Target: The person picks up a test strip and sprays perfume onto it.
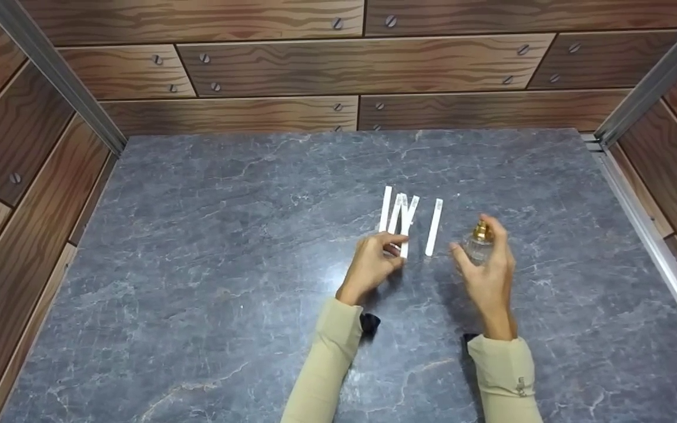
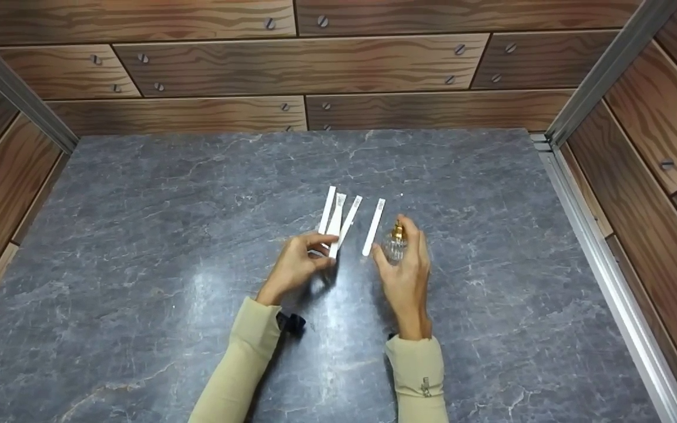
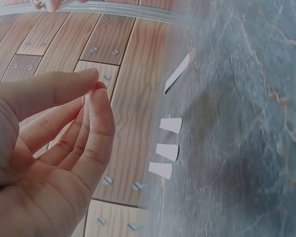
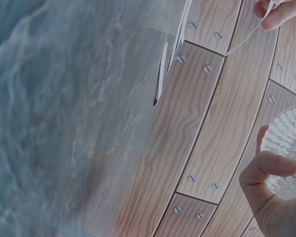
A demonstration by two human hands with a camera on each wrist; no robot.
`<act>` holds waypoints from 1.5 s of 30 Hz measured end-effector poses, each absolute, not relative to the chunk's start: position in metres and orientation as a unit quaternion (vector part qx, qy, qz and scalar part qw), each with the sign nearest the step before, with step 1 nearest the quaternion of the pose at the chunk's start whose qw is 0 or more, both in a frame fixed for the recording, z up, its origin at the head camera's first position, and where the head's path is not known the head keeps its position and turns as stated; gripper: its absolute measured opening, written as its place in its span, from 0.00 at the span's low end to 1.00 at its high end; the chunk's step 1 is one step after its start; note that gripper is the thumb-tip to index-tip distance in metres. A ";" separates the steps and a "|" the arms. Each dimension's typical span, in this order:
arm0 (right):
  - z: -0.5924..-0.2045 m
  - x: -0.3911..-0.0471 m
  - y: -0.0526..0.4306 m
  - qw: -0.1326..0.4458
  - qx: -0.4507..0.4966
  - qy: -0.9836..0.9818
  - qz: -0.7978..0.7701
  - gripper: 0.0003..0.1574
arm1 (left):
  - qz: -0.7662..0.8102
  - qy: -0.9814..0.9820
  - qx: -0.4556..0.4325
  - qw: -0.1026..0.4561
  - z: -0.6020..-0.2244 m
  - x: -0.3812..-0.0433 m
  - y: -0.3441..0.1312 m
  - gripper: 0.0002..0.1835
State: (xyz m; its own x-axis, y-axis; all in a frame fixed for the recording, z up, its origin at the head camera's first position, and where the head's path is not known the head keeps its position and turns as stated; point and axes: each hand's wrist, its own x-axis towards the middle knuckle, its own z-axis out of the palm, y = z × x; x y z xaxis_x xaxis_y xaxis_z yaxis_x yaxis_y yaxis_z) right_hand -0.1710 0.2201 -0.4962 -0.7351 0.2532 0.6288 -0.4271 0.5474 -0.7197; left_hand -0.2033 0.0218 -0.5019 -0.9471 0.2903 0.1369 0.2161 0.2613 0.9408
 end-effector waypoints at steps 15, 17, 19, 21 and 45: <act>-0.497 -0.172 0.222 0.358 0.067 -0.805 0.469 0.41 | 0.563 0.812 0.154 0.023 -0.510 -0.216 0.029 0.17; -0.498 -0.172 0.223 0.358 0.069 -0.803 0.471 0.41 | 0.563 0.811 0.155 0.025 -0.512 -0.217 0.031 0.16; -0.498 -0.171 0.222 0.354 0.069 -0.805 0.471 0.41 | 0.564 0.812 0.150 0.029 -0.512 -0.218 0.034 0.15; -0.497 -0.171 0.222 0.350 0.067 -0.807 0.471 0.41 | 0.565 0.813 0.138 0.032 -0.513 -0.219 0.035 0.14; -0.494 -0.168 0.223 0.265 0.047 -0.821 0.503 0.36 | 0.550 0.826 0.059 0.105 -0.511 -0.228 0.043 0.19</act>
State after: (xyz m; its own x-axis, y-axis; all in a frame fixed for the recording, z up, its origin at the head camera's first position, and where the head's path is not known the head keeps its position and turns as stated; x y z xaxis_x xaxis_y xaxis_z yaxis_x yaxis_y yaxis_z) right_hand -0.1677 0.2232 -0.4941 -0.8549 0.1899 0.4828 -0.3435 0.4902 -0.8011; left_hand -0.2282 0.0434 -0.5108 -0.9708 0.2136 -0.1087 -0.0178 0.3882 0.9214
